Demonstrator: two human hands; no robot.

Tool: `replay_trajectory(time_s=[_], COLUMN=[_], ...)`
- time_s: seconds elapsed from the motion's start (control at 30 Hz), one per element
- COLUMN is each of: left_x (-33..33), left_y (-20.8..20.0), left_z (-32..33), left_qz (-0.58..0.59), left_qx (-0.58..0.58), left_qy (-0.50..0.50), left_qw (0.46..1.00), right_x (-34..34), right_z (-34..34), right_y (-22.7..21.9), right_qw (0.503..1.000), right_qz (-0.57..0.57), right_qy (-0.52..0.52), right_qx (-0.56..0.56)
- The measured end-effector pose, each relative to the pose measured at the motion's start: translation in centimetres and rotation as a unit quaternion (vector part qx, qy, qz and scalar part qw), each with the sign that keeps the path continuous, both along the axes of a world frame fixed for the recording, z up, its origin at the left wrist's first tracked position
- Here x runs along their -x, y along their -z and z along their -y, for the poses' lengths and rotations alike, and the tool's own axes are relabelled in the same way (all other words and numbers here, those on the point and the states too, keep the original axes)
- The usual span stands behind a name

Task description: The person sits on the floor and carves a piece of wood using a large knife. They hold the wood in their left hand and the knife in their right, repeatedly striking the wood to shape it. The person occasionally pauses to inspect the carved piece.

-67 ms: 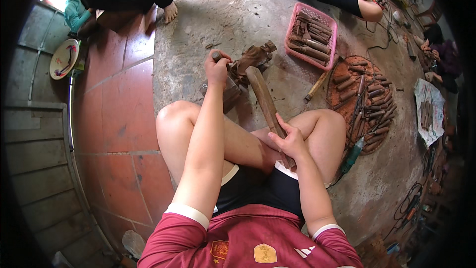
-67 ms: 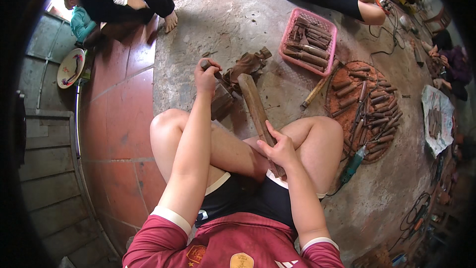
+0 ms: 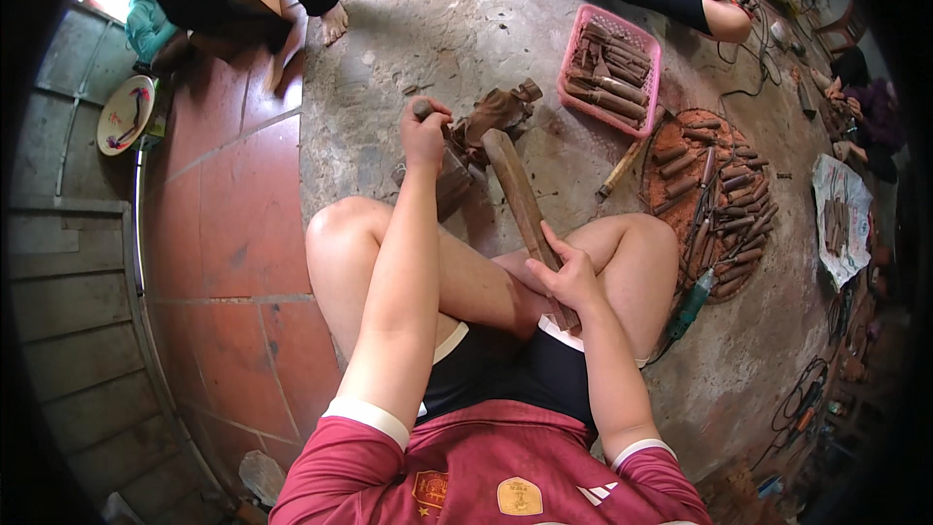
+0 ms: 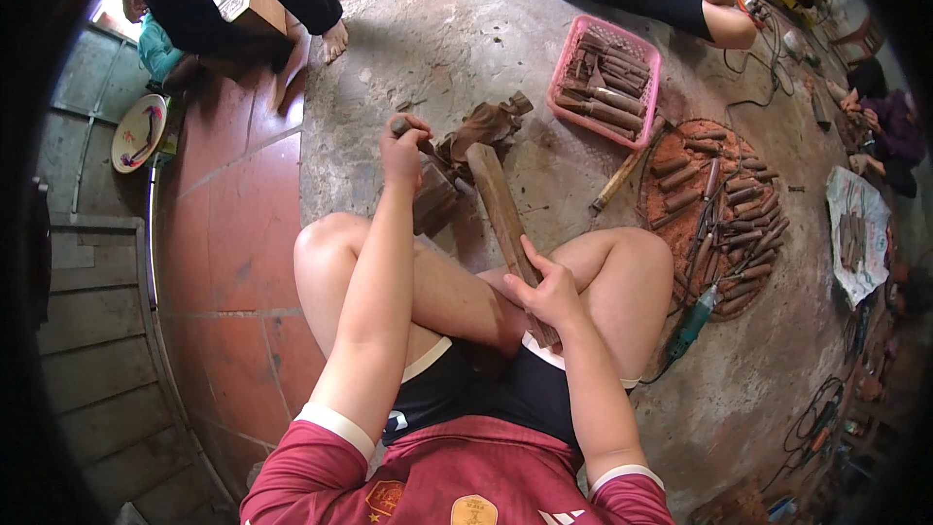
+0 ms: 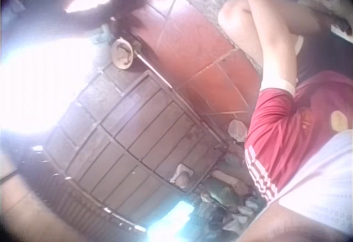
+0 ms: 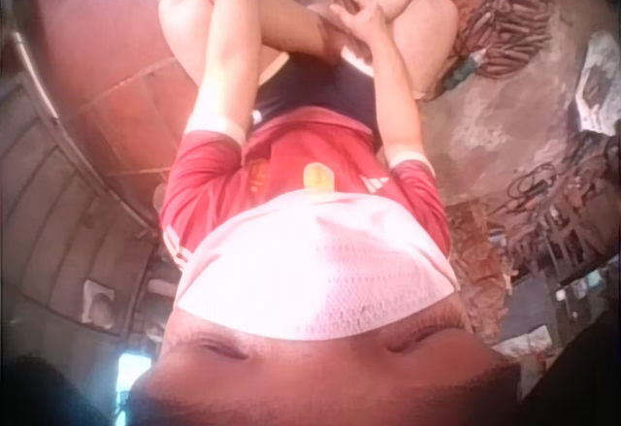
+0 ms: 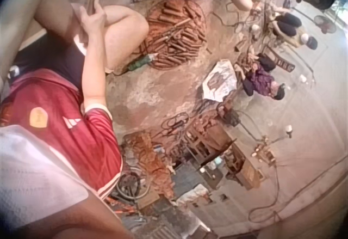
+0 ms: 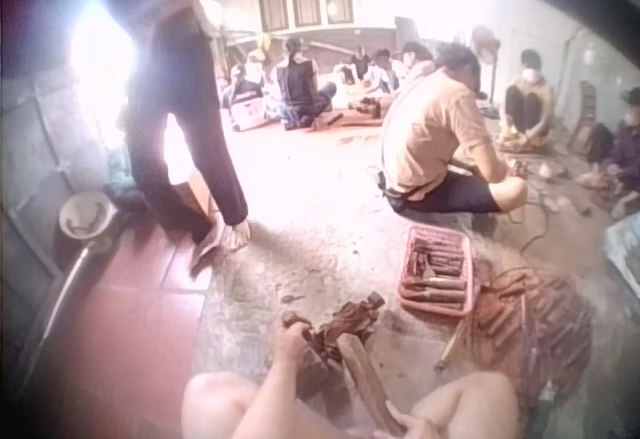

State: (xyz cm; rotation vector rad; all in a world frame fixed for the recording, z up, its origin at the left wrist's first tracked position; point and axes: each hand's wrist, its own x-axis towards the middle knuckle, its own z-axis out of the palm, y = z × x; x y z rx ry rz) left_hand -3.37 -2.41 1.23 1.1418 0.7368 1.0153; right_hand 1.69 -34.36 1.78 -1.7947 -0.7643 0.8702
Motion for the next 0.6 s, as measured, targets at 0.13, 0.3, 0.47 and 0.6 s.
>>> replay_trajectory(time_s=[0.13,0.3,0.47,0.6], left_x=[0.6,0.5,-0.1,-0.4], left_y=[-0.7,-0.5,0.1,0.4], left_z=[-0.7,-0.7,0.0,0.3], left_qz=[0.121,0.1,0.06,0.063], left_qx=[0.106,0.026,-0.006,-0.043], left_qy=[-0.022,-0.014,-0.007,-0.002], left_qw=[0.987,0.995,0.998,0.997], right_x=[0.0,-0.1,-0.1,0.0], right_z=[0.1,-0.1,-0.1,-0.1], right_y=[-0.3,-1.1,-0.8,-0.7], right_qw=[1.0,1.0,1.0,1.0], right_qz=[-0.009,0.002,-0.003,-0.002], right_qy=[0.004,-0.006,-0.005,-0.004], right_qx=[0.008,0.016,0.023,0.02])
